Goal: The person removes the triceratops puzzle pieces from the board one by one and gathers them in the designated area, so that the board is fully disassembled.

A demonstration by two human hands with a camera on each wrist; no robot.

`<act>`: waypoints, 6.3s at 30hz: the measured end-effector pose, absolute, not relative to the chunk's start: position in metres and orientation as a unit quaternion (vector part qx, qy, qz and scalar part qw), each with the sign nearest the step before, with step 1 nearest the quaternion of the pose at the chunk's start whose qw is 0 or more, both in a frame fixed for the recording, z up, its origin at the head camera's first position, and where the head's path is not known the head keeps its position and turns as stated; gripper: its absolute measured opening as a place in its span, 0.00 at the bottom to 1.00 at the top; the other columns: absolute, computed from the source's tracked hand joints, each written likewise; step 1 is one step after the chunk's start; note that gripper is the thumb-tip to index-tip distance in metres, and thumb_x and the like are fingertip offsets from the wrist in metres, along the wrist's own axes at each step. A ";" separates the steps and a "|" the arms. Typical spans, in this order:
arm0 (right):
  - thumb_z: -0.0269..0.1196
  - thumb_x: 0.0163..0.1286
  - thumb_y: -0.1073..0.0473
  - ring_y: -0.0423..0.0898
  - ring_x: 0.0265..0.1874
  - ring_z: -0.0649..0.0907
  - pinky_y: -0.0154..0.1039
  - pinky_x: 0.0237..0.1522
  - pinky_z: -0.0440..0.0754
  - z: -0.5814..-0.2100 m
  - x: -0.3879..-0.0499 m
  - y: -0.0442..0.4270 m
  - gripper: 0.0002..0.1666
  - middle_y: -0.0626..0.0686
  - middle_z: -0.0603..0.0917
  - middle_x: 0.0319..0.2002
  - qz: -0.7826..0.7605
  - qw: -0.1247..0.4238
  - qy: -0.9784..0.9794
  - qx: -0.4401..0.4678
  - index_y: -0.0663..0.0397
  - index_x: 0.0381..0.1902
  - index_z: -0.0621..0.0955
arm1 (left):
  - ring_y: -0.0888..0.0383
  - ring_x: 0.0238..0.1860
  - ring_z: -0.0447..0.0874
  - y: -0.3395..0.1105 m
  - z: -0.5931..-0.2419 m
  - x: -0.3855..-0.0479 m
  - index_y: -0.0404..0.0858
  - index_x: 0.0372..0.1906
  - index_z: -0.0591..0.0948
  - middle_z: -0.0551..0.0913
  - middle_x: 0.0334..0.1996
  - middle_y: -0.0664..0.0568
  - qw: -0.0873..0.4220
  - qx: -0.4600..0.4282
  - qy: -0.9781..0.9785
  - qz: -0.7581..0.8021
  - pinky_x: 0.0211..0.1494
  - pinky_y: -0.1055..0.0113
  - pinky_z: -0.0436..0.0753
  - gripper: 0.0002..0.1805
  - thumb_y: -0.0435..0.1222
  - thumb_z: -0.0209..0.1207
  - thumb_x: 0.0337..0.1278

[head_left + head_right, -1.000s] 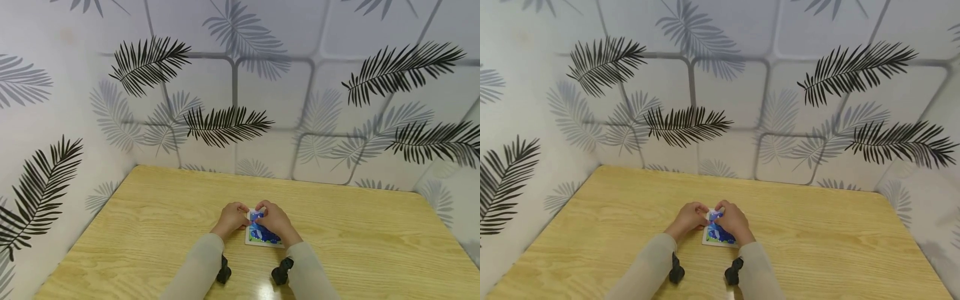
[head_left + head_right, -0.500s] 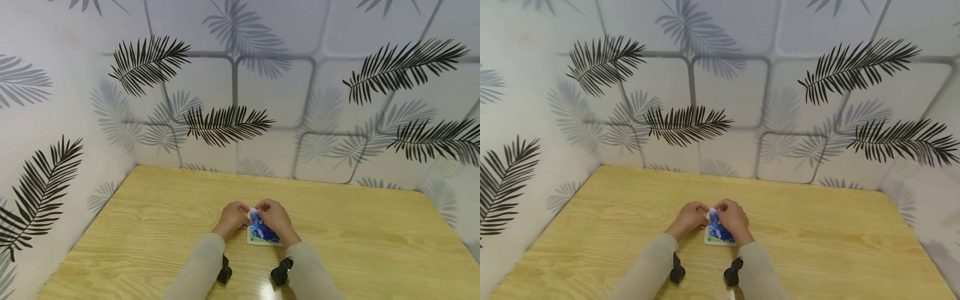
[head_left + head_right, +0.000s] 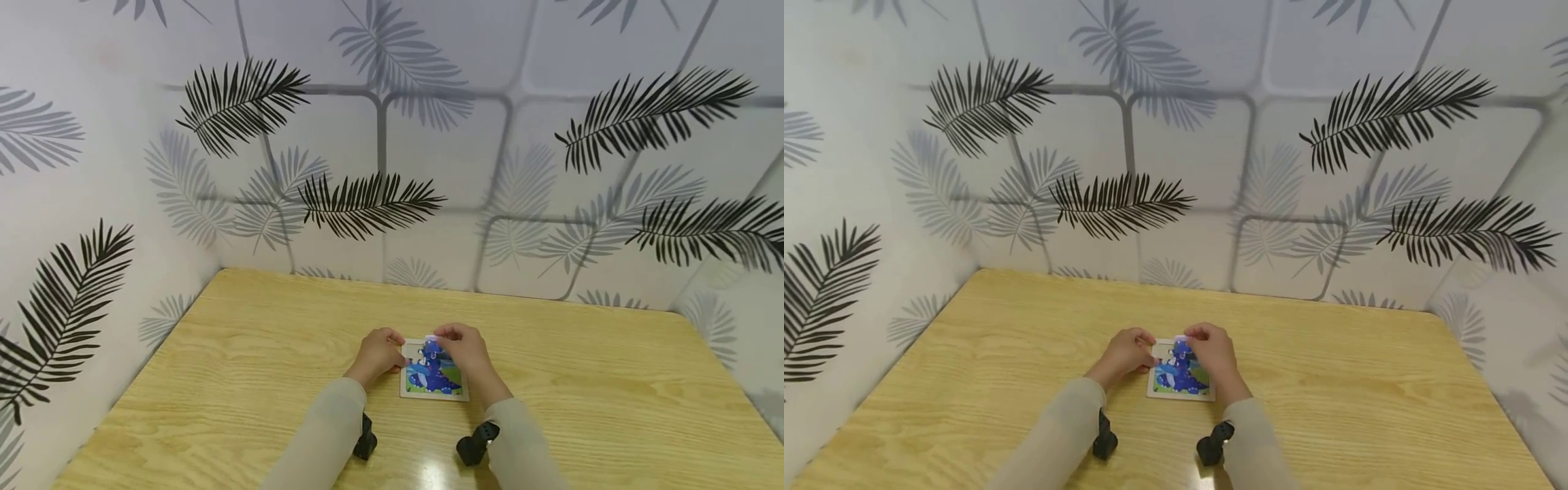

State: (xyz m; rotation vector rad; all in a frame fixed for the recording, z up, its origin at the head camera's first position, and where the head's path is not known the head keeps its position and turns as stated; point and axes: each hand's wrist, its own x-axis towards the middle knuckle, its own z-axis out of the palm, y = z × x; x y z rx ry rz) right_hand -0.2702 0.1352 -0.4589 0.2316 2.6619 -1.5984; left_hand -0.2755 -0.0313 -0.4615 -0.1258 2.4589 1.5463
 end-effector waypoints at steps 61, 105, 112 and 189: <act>0.56 0.68 0.63 0.49 0.39 0.71 0.36 0.35 0.69 -0.459 -0.261 0.181 0.13 0.55 0.73 0.38 -0.512 0.010 0.853 0.099 0.64 0.47 0.78 | 0.61 0.18 0.70 -0.030 -0.461 -0.272 0.33 0.40 0.77 0.76 0.28 0.48 0.131 -0.063 0.836 0.530 0.21 0.75 0.75 0.17 0.22 0.68 0.41; 0.66 0.61 0.59 0.49 0.34 0.77 0.50 0.40 0.74 -0.466 -0.266 0.120 0.08 0.52 0.81 0.37 -0.350 0.073 0.934 0.011 0.47 0.39 0.83 | 0.61 0.18 0.71 -0.032 -0.462 -0.272 0.34 0.41 0.78 0.74 0.26 0.48 0.130 -0.069 0.831 0.537 0.22 0.74 0.76 0.18 0.22 0.67 0.41; 0.67 0.59 0.60 0.49 0.32 0.75 0.45 0.34 0.72 -0.466 -0.263 0.118 0.07 0.55 0.75 0.39 -0.347 0.048 0.936 0.016 0.46 0.37 0.83 | 0.61 0.18 0.71 -0.032 -0.463 -0.274 0.34 0.41 0.78 0.74 0.26 0.48 0.133 -0.069 0.832 0.535 0.22 0.74 0.77 0.18 0.22 0.68 0.41; 0.61 0.63 0.64 0.46 0.30 0.75 0.35 0.29 0.73 -0.471 -0.247 0.252 0.12 0.61 0.80 0.37 -0.449 0.003 0.889 0.093 0.69 0.41 0.78 | 0.60 0.18 0.71 -0.032 -0.468 -0.277 0.36 0.41 0.78 0.75 0.28 0.47 0.130 -0.082 0.839 0.522 0.21 0.75 0.77 0.18 0.24 0.69 0.42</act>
